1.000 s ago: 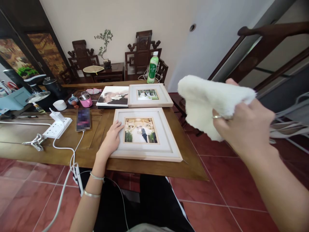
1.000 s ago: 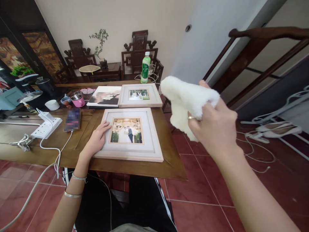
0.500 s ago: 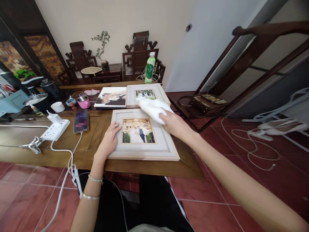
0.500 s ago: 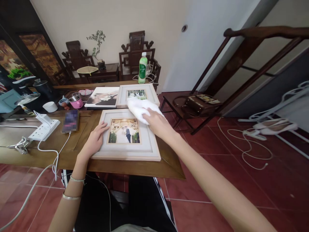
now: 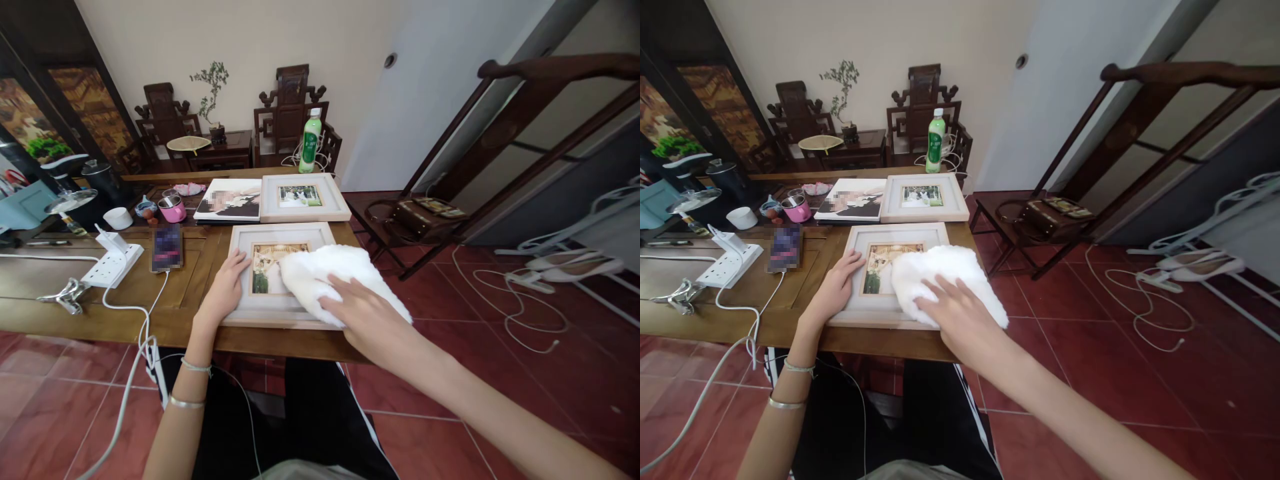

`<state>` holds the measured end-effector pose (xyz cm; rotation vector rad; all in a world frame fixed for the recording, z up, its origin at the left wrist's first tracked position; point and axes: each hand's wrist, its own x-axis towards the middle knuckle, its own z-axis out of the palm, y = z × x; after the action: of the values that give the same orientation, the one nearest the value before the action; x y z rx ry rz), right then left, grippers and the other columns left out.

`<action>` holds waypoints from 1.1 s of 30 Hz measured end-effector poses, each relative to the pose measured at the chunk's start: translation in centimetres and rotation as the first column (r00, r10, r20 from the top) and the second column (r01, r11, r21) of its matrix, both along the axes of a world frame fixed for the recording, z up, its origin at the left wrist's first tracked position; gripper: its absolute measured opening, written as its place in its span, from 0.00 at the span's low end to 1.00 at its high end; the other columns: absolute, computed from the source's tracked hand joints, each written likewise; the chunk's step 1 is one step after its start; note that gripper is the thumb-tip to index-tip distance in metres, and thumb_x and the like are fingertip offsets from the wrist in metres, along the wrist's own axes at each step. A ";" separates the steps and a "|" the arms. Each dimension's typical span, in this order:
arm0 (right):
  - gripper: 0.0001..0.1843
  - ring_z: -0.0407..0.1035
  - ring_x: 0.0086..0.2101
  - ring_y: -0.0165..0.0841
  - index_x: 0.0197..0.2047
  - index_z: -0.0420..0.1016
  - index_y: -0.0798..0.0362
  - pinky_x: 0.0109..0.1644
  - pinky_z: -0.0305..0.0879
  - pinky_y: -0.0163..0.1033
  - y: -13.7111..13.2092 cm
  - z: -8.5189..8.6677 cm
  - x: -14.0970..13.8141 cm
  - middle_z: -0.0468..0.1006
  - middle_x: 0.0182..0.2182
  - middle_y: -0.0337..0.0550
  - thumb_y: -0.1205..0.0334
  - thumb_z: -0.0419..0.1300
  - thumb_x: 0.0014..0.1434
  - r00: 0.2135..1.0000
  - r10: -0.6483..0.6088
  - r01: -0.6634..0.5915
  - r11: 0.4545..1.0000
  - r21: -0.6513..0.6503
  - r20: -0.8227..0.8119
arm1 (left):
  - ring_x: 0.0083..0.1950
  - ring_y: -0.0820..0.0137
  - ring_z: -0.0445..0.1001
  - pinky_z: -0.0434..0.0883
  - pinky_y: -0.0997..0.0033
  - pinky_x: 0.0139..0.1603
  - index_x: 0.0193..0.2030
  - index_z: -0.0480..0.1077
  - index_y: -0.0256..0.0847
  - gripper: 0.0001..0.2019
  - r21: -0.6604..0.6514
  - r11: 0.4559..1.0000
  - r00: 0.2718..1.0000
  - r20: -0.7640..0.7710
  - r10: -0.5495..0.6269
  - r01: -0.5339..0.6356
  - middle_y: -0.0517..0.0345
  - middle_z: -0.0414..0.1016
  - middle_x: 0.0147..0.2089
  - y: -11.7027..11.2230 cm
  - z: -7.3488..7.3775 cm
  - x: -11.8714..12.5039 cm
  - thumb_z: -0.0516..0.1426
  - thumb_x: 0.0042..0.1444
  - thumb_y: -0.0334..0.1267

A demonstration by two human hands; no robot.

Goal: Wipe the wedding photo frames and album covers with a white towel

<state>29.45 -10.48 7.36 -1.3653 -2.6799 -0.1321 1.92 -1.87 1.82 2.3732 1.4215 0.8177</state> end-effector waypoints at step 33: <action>0.30 0.54 0.60 0.54 0.56 0.68 0.61 0.56 0.57 0.57 9.2 -0.2 -1.7 0.65 0.58 0.64 0.82 0.48 0.49 0.992 -0.122 0.122 0.992 0.017 -0.017 | 0.70 0.60 0.54 0.55 0.49 0.69 0.58 0.67 0.33 0.26 -0.023 1.000 1.000 -0.022 -0.005 0.004 0.42 0.62 0.65 -0.2 0.1 -0.1 0.45 0.54 0.20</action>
<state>27.73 -1.25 7.20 -1.5186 -2.5756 -0.1560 1.83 -2.10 1.95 2.3746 1.4256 0.7721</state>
